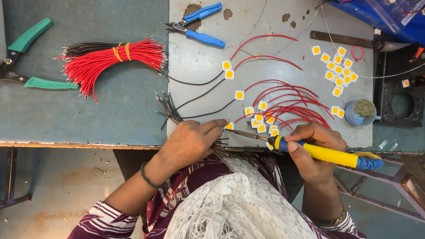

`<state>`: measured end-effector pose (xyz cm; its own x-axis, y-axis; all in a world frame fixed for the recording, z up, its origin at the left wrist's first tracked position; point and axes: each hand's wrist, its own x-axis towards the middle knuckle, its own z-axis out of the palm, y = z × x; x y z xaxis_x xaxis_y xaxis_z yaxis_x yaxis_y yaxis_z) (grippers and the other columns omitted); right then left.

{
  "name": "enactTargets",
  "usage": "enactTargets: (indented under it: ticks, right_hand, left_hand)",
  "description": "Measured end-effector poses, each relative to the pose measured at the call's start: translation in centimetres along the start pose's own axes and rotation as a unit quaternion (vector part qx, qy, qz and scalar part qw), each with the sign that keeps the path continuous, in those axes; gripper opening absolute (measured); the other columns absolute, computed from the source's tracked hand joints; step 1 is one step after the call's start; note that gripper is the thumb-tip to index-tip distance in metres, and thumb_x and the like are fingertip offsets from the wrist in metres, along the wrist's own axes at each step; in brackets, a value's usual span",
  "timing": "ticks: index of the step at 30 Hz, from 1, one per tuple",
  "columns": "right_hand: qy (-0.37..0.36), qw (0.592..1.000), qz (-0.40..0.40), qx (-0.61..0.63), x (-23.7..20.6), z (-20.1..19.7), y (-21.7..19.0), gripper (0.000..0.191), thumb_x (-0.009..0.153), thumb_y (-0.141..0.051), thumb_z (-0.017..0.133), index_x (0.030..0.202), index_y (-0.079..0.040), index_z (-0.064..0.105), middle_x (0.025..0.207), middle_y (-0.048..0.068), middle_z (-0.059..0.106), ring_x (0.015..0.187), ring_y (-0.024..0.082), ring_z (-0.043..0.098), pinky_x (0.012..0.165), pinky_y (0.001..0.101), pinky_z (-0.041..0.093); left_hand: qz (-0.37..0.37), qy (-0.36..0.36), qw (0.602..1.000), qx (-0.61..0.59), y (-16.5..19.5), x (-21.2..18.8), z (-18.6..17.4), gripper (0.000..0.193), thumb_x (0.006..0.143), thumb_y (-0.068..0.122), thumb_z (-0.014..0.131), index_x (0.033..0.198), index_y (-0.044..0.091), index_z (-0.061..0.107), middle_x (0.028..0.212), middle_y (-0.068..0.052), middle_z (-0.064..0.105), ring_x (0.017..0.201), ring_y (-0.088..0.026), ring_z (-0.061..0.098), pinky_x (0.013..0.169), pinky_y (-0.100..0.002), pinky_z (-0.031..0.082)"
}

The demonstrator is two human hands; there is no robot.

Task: The person strips insulation from black wires using pliers, then uses a soldering iron to attach the wires to small square LED modules on a workbench. The person handles bundles of red and black wires and multiple LED modules during the process.

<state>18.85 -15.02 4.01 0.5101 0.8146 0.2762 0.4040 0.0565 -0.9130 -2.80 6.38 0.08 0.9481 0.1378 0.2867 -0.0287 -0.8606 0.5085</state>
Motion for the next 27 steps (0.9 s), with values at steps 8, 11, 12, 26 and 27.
enactTargets:
  ticks: [8,11,12,26,27]
  right_hand:
    - [-0.009,1.0,-0.012,-0.002,0.1,0.0,-0.1,0.024,0.092,-0.021,0.073,0.089,0.002,0.064,0.071,0.002,0.061,0.057,0.006,0.05,0.056,0.0212,0.037]
    - [-0.01,1.0,-0.009,-0.02,0.2,0.1,-0.4,0.023,0.089,-0.019,0.073,0.087,0.002,0.064,0.066,0.002,0.058,0.055,0.006,0.047,0.054,0.0213,0.034]
    - [-0.011,0.999,-0.009,-0.031,0.3,0.1,-0.5,0.021,0.087,-0.018,0.073,0.086,0.002,0.065,0.065,0.002,0.057,0.053,0.006,0.046,0.053,0.0214,0.033]
    - [-0.067,0.989,-0.094,-0.09,0.8,0.6,-2.5,0.014,0.075,-0.01,0.069,0.079,0.003,0.064,0.066,0.008,0.064,0.05,0.014,0.055,0.051,0.0275,0.041]
    - [-0.064,0.99,-0.092,-0.089,0.7,0.6,-2.4,0.015,0.076,-0.01,0.069,0.079,0.003,0.064,0.066,0.008,0.064,0.05,0.013,0.055,0.051,0.0274,0.041]
  left_hand:
    - [0.003,0.001,1.0,0.031,0.0,-0.2,0.4,0.044,0.064,0.01,0.078,0.104,0.0,0.063,0.133,-0.008,0.067,0.065,-0.028,0.067,0.062,-0.041,0.055]
    - [0.006,0.008,1.0,0.026,-0.1,-0.3,0.4,0.042,0.066,0.01,0.077,0.104,-0.001,0.063,0.134,-0.009,0.066,0.065,-0.028,0.068,0.061,-0.041,0.055]
    - [0.005,0.009,1.0,0.027,-0.1,-0.2,0.4,0.041,0.067,0.009,0.077,0.104,-0.001,0.063,0.134,-0.009,0.066,0.065,-0.027,0.068,0.061,-0.041,0.055]
    - [0.005,0.009,0.999,0.037,-0.2,-0.2,0.8,0.032,0.073,0.01,0.073,0.101,-0.002,0.063,0.131,-0.009,0.067,0.063,-0.027,0.068,0.06,-0.04,0.055]
    - [0.004,0.008,0.999,0.04,-0.2,-0.1,0.9,0.029,0.074,0.009,0.073,0.1,-0.001,0.063,0.132,-0.009,0.067,0.063,-0.026,0.068,0.061,-0.04,0.055]
